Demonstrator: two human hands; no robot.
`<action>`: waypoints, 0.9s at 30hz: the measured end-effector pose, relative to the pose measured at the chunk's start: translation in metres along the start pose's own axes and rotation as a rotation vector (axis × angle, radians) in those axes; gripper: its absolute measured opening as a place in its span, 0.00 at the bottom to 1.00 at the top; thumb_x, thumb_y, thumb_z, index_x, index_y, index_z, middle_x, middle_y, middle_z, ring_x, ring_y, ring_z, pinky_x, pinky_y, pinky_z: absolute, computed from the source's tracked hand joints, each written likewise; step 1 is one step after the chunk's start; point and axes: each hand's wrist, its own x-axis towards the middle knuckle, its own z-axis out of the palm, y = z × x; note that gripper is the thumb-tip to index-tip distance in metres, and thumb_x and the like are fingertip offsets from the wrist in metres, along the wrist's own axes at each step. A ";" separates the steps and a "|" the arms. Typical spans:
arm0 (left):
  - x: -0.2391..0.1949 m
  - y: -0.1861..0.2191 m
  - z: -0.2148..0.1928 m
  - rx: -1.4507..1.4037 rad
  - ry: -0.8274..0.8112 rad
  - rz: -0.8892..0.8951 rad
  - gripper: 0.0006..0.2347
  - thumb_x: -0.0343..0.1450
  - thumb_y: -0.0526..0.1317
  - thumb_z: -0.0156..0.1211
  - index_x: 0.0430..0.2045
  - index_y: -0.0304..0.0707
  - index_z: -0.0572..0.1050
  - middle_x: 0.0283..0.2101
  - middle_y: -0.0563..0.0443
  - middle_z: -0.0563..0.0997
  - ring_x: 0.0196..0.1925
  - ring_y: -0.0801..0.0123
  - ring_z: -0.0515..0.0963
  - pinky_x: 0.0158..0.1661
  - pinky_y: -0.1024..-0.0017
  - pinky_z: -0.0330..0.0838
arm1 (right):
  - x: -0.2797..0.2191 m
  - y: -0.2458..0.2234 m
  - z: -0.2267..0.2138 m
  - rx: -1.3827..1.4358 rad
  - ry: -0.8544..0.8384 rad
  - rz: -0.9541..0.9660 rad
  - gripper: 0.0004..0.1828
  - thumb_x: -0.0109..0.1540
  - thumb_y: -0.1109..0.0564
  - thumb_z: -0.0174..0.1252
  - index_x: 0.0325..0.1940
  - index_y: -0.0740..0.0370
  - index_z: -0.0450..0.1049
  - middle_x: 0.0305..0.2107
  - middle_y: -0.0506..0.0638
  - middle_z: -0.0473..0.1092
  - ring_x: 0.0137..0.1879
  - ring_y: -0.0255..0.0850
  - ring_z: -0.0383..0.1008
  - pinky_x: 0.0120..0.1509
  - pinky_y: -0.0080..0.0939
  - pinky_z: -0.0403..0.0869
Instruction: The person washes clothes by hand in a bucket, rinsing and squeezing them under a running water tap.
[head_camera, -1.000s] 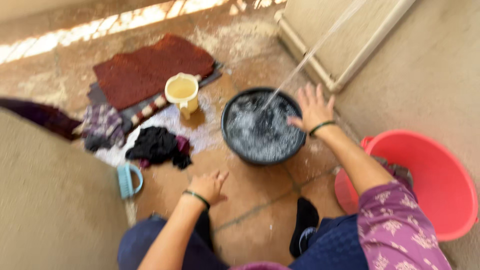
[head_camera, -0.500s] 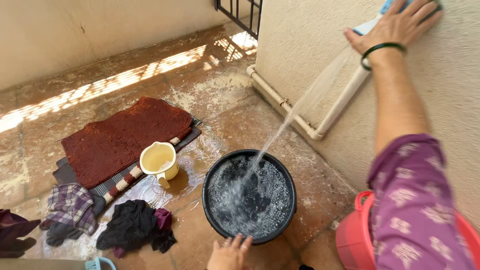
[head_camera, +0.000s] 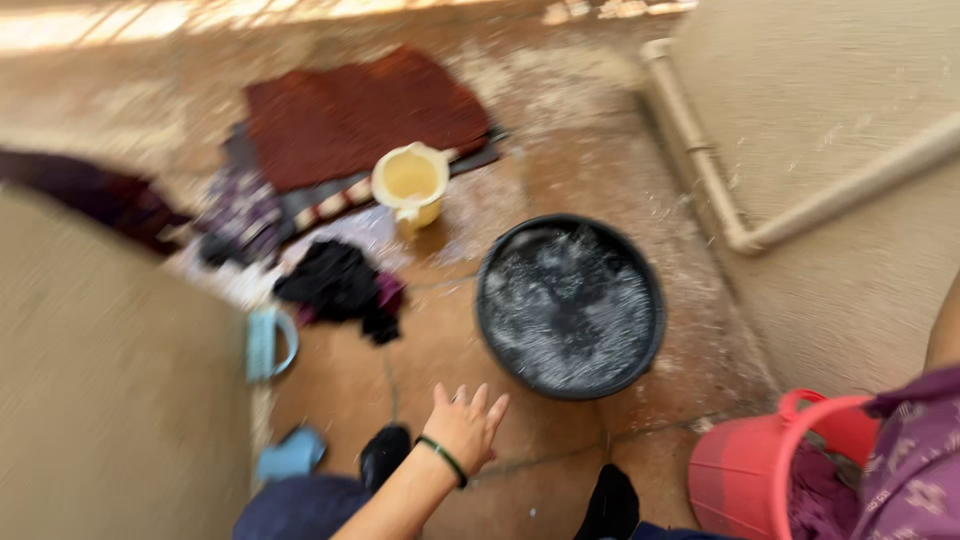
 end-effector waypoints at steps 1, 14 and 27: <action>-0.008 -0.002 0.003 -0.025 -0.002 -0.020 0.40 0.70 0.57 0.64 0.74 0.47 0.49 0.73 0.38 0.56 0.71 0.42 0.61 0.63 0.30 0.51 | -0.022 -0.013 0.002 0.012 -0.062 -0.090 0.48 0.57 0.25 0.62 0.68 0.53 0.54 0.58 0.61 0.47 0.60 0.58 0.47 0.58 0.70 0.58; -0.078 -0.062 0.066 -0.196 0.054 -0.222 0.36 0.71 0.58 0.60 0.74 0.52 0.54 0.69 0.41 0.68 0.66 0.46 0.71 0.62 0.29 0.56 | -0.349 -0.174 0.203 1.057 -1.078 0.644 0.42 0.61 0.40 0.61 0.74 0.64 0.62 0.72 0.66 0.56 0.77 0.65 0.52 0.77 0.70 0.56; -0.130 -0.107 0.117 -0.247 -0.119 -0.423 0.33 0.71 0.55 0.63 0.70 0.46 0.60 0.67 0.44 0.72 0.66 0.47 0.72 0.60 0.30 0.61 | -0.402 -0.286 0.085 0.357 -0.294 -0.350 0.37 0.49 0.39 0.69 0.59 0.55 0.71 0.56 0.57 0.68 0.62 0.56 0.69 0.55 0.61 0.74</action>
